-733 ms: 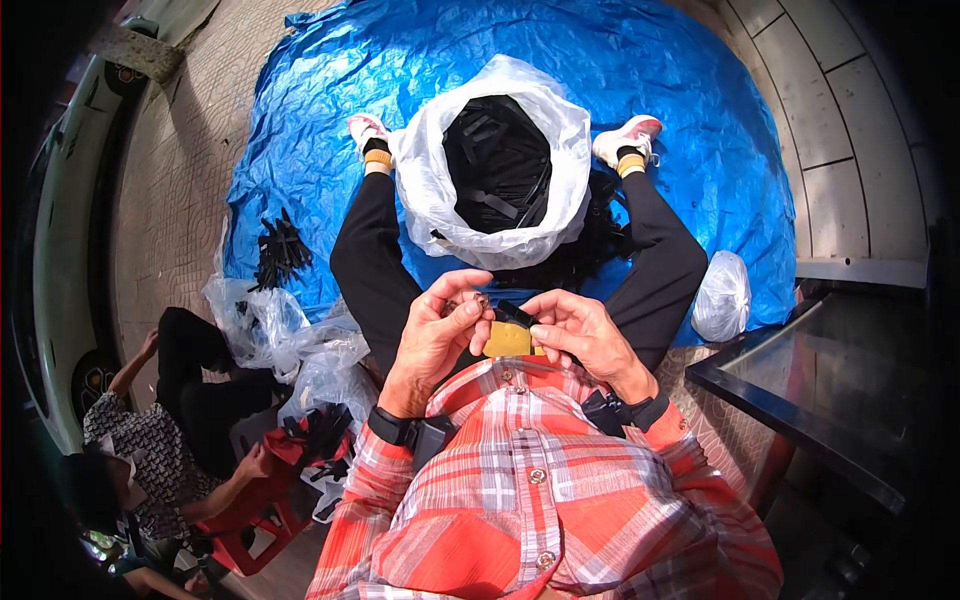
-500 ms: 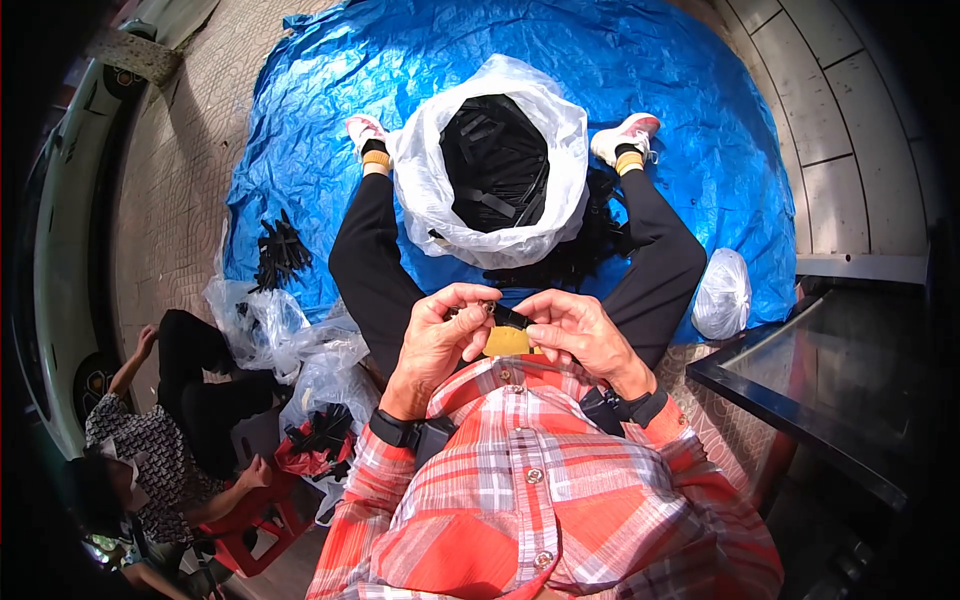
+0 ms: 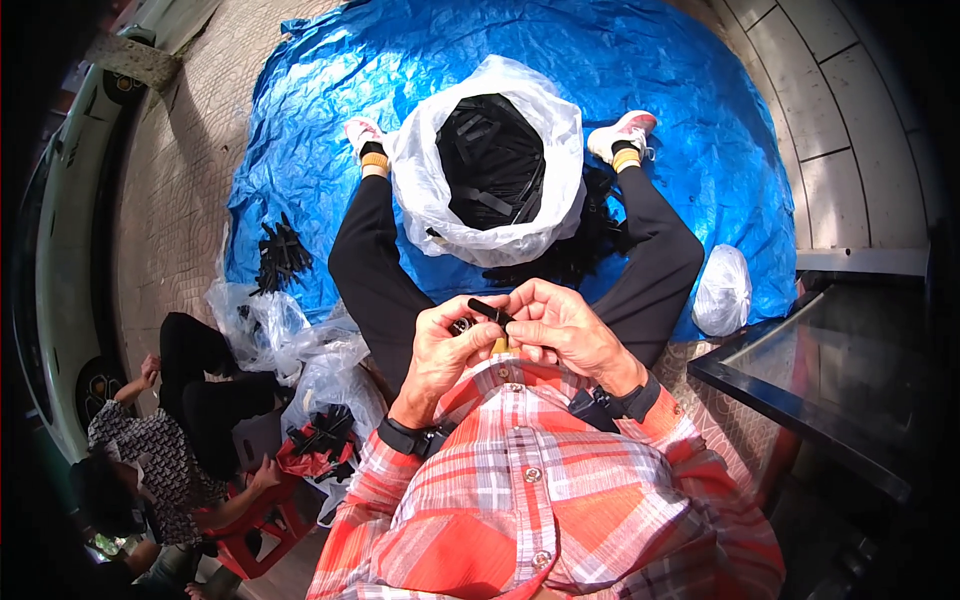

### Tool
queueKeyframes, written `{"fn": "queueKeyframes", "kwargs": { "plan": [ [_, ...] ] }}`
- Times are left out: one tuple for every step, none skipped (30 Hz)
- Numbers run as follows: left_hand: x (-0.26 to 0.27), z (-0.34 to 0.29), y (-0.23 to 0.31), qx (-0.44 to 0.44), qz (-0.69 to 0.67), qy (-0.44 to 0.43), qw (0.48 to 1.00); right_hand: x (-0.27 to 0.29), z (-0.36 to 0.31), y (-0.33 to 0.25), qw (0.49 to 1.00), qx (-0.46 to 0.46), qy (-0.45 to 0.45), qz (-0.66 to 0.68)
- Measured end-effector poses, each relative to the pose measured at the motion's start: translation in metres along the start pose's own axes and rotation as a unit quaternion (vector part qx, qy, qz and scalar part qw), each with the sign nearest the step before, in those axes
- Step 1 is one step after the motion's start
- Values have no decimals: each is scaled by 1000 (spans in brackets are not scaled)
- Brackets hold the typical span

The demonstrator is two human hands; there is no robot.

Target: Preparing and cleaning black shoe components using a sponge while seated on a tarp.

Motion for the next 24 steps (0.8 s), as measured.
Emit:
{"fn": "queueKeyframes", "kwargs": {
  "plan": [
    [0, -1, 0, 0, 0, 0, 1000, -3, 2, -4, 998, -8, 9, -57],
    [2, -2, 1, -1, -13, 2, 1000, -5, 2, -8, 993, -16, 18, -114],
    [3, -3, 2, -3, -26, 5, 1000, -4, 0, -9, 989, -40, 39, -136],
    [4, -5, 3, -3, -26, 7, 1000, -4, -2, -14, 989, -41, 38, -137],
    [6, -6, 3, -2, -26, 2, 1000, -4, -4, -18, 986, -79, 17, -148],
    [7, -7, 4, -1, -26, -2, 1000, -4, -5, -19, 980, -117, -4, -158],
    [7, -7, 5, 0, -21, -8, 1000, -3, -5, -16, 984, -88, -9, -157],
    [6, -7, 5, 1, -22, -8, 1000, -4, -5, -16, 984, -89, -8, -156],
    [5, -5, 5, -5, 7, -12, 1000, -6, -5, -16, 983, -81, 3, -167],
    [4, -5, 5, -14, 37, -16, 999, -7, -4, -16, 981, -71, 12, -179],
    [3, -6, 5, -14, 36, -17, 999, -7, -4, -15, 981, -71, 13, -180],
    [1, -6, 5, -11, 45, -15, 999, -7, -4, -15, 983, -70, 11, -167],
    [0, -6, 5, -7, 55, -13, 998, -6, -4, -15, 986, -69, 7, -151],
    [-2, -6, 3, -6, 54, -12, 998, -7, -3, -14, 986, -69, 8, -151],
    [-4, -7, 1, -20, 42, 2, 999, -8, -1, -14, 984, -63, 11, -168],
    [-5, -7, 0, -34, 29, 16, 999, -10, 0, -14, 981, -56, 15, -186],
    [-3, -8, 0, -23, 41, 18, 999, -11, 2, -11, 981, -56, 16, -185],
    [-5, -7, -1, -23, 41, 17, 999, -9, 4, -7, 959, -32, 62, -274],
    [-5, -4, -2, -31, 72, 59, 995, -6, 7, -5, 926, -9, 105, -362],
    [-5, 0, -2, -38, 103, 101, 989, -9, 10, -8, 785, 119, 113, -598],
    [-6, 3, 0, -45, 135, 121, 982, -11, 8, -9, 732, 153, 164, -643],
    [-6, 4, 0, -47, 135, 123, 982, -20, 6, -13, 674, 185, 213, -682],
    [-4, 5, -1, -69, 169, 126, 975, -28, 6, -15, 685, 182, 187, -681],
    [-2, 6, -3, -90, 203, 128, 967, -30, 10, -10, 718, 169, 153, -658]
  ]
}}
Point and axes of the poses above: each hand's wrist, its own z-axis towards the middle knuckle, its own x-axis out of the back of the hand, y = z × x, the point moved 2 cm from there along z, towards the middle knuckle, and after that the axes turned 15 degrees about -y, right-handed, at the moved point
